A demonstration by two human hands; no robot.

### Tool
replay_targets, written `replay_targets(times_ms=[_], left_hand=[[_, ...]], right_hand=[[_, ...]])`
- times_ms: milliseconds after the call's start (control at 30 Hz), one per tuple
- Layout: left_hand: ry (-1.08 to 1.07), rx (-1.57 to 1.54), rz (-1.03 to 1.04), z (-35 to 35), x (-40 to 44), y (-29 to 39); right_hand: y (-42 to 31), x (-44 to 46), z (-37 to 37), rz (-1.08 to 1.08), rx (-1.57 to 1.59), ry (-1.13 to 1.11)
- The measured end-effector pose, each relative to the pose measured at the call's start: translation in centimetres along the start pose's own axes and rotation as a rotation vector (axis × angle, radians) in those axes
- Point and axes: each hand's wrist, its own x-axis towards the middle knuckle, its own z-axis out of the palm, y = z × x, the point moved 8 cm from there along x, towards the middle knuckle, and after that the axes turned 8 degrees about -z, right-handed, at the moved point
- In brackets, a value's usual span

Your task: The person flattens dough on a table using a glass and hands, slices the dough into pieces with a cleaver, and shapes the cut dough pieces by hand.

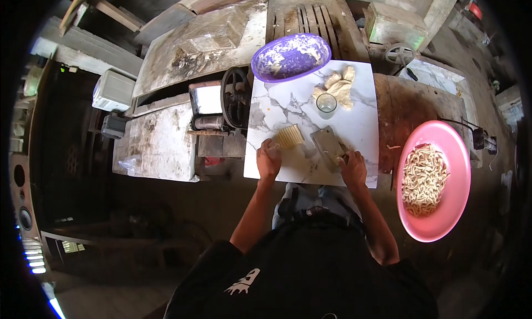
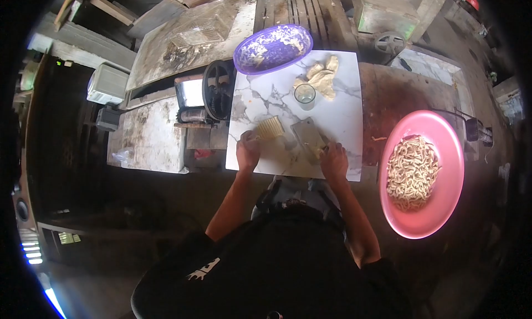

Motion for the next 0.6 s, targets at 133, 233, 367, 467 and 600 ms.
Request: replay_targets(times_ms=[133, 233, 367, 467, 600], left_hand=[[-0.089, 0.194, 0.146, 0.8, 0.6, 1.4], [-0.065, 0.202, 0.15, 0.7, 0.4, 1.6], [-0.063, 0.066, -0.032, -0.6, -1.8, 4.4], [-0.418, -0.467, -0.223, 3.6, -6.2, 4.5], [-0.737, -0.833, -0.477, 7.8, -13.4, 9.9]], right_hand=[[0.6, -0.3, 0.0, -0.039, 0.048, -0.001], [0.6, -0.8, -1.2, -0.027, 0.047, 0.013], [-0.1, -1.3, -3.6, -0.105, 0.085, 0.049], [-0.2, -2.4, -2.0, -0.045, 0.465, -0.227], [-2.7, -3.9, -3.9, -0.079, 0.752, -0.279]])
